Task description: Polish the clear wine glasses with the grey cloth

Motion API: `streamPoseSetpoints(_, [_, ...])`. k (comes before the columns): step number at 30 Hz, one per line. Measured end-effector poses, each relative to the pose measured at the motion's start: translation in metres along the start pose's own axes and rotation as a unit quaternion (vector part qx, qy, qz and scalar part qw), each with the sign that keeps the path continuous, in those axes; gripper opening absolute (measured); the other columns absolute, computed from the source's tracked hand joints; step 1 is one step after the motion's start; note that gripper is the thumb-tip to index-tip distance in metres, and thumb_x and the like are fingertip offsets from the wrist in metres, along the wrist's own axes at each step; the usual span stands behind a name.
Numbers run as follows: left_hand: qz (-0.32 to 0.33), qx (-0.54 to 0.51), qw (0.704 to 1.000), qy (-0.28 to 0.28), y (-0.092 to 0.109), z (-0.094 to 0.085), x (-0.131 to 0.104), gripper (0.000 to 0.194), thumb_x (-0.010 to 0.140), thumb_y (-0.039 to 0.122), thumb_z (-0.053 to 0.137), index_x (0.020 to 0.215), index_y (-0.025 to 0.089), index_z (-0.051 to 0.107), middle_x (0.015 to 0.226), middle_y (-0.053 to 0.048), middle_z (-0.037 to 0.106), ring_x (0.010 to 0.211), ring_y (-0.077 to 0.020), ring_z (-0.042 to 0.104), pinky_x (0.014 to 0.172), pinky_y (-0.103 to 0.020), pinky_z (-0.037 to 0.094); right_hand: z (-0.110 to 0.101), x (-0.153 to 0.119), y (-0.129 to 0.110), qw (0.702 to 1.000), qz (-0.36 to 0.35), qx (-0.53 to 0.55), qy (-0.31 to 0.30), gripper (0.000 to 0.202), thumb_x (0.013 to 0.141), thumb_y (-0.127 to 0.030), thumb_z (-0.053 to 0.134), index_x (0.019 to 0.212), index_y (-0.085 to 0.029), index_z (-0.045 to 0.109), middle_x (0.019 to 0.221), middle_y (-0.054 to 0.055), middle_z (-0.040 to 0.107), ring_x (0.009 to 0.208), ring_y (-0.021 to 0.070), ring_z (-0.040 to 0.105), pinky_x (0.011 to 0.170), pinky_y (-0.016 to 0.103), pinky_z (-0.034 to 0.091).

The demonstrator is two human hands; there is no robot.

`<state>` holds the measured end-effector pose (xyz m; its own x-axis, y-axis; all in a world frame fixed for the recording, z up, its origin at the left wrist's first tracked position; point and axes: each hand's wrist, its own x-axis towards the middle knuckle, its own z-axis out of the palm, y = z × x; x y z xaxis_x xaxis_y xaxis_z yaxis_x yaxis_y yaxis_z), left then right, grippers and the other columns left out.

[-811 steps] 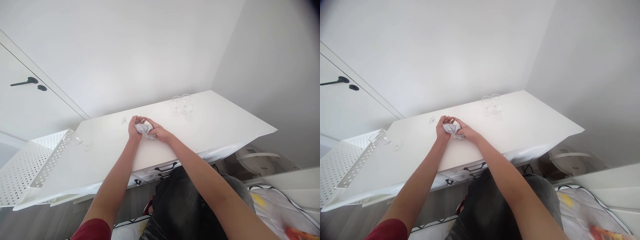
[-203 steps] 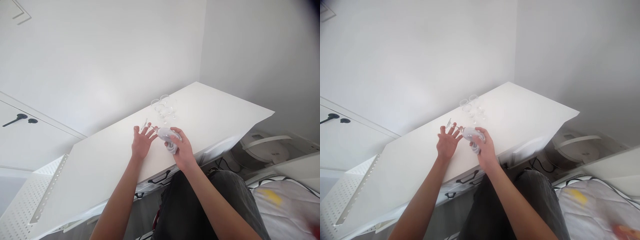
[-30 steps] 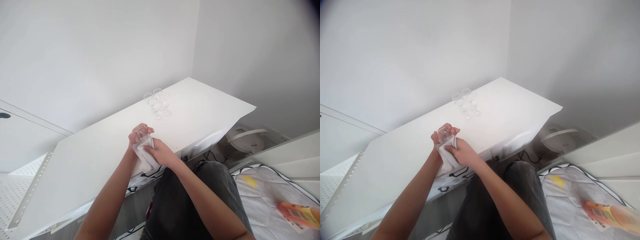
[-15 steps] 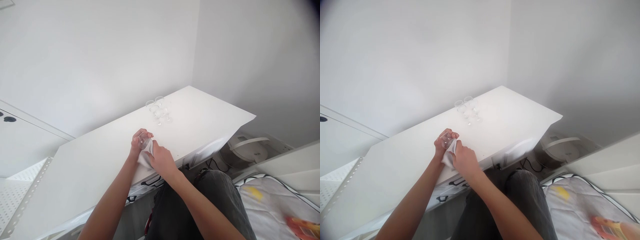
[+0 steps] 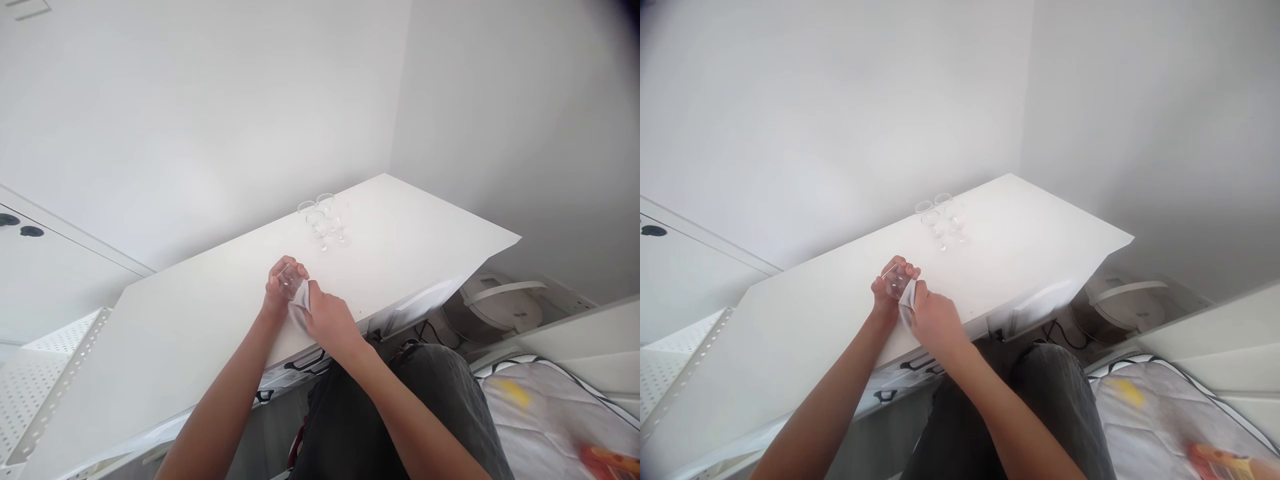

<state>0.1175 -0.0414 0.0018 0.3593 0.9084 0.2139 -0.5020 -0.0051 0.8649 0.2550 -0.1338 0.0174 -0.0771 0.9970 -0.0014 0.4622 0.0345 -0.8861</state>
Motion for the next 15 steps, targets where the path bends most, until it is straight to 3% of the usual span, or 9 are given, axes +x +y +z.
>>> streamPoseSetpoints(2, [0.004,-0.011,1.000,-0.015,-0.001,-0.001,-0.001,0.066,0.061,0.076,0.081,0.088,0.018,0.066,0.077,-0.004,0.065,0.070,-0.0169,0.062,0.062,-0.029,0.049,-0.001,0.002,0.006,0.987,0.010,0.141,-0.070,0.024,0.094,-0.037,0.061,0.107,-0.017,0.061,0.094,0.008,0.070,0.083,0.0222,0.063,0.075,0.032,0.046])
streamPoseSetpoints(4, [0.008,-0.017,1.000,-0.021,-0.002,-0.002,-0.001,0.066,0.063,0.077,0.079,0.088,0.017,0.066,0.076,-0.005,0.065,0.068,-0.0169,0.062,0.061,-0.029,0.049,-0.005,0.006,0.013,0.942,0.033,0.303,-0.136,0.035,0.090,-0.049,0.064,0.103,-0.017,0.063,0.092,0.006,0.070,0.081,0.0213,0.063,0.073,0.031,0.047])
streamPoseSetpoints(6, [0.006,-0.018,1.000,-0.010,-0.003,-0.003,-0.001,0.065,0.061,0.076,0.080,0.089,0.019,0.066,0.078,-0.004,0.066,0.068,-0.0172,0.063,0.062,-0.030,0.051,-0.011,0.010,0.020,0.915,0.044,0.377,-0.140,0.042,0.087,-0.056,0.066,0.099,-0.016,0.065,0.085,0.005,0.068,0.076,0.0201,0.061,0.069,0.031,0.047])
streamPoseSetpoints(8, [0.002,-0.018,1.000,0.022,-0.003,-0.004,0.001,0.067,0.058,0.076,0.082,0.090,0.020,0.066,0.082,-0.004,0.066,0.070,-0.0169,0.064,0.065,-0.031,0.052,-0.020,0.012,0.025,0.933,0.026,0.357,-0.042,0.039,0.087,-0.055,0.065,0.093,-0.016,0.066,0.080,0.003,0.066,0.073,0.0187,0.058,0.068,0.030,0.045])
streamPoseSetpoints(10, [0.011,-0.028,0.996,0.082,-0.002,-0.007,0.003,0.067,0.058,0.076,0.081,0.092,0.020,0.066,0.086,-0.004,0.067,0.072,-0.0160,0.065,0.067,-0.029,0.052,-0.032,0.011,0.027,0.945,0.011,0.297,0.137,0.033,0.090,-0.051,0.061,0.091,-0.018,0.065,0.077,0.002,0.063,0.071,0.0176,0.055,0.067,0.030,0.044])
streamPoseSetpoints(12, [0.031,-0.046,0.987,0.151,-0.003,-0.010,0.006,0.065,0.065,0.077,0.077,0.097,0.022,0.067,0.094,-0.004,0.068,0.079,-0.0163,0.067,0.070,-0.028,0.052,-0.042,0.009,0.029,0.911,0.026,0.254,0.323,0.031,0.094,-0.050,0.056,0.099,-0.020,0.063,0.079,0.001,0.062,0.071,0.0169,0.054,0.067,0.029,0.044])
streamPoseSetpoints(13, [0.040,-0.053,0.982,0.174,-0.003,-0.011,0.007,0.063,0.068,0.077,0.075,0.099,0.023,0.067,0.100,-0.005,0.069,0.086,-0.0173,0.068,0.071,-0.028,0.052,-0.045,0.008,0.029,0.887,0.036,0.252,0.386,0.031,0.095,-0.050,0.055,0.105,-0.021,0.062,0.082,0.001,0.062,0.072,0.0167,0.055,0.067,0.029,0.045])
streamPoseSetpoints(15, [0.053,-0.052,0.980,0.187,-0.005,-0.011,0.008,0.064,0.067,0.078,0.077,0.103,0.026,0.068,0.111,-0.005,0.069,0.100,-0.0204,0.069,0.076,-0.028,0.052,-0.041,0.008,0.027,0.856,0.055,0.305,0.414,0.036,0.094,-0.053,0.057,0.114,-0.023,0.058,0.086,0.001,0.063,0.074,0.0162,0.057,0.069,0.028,0.047])
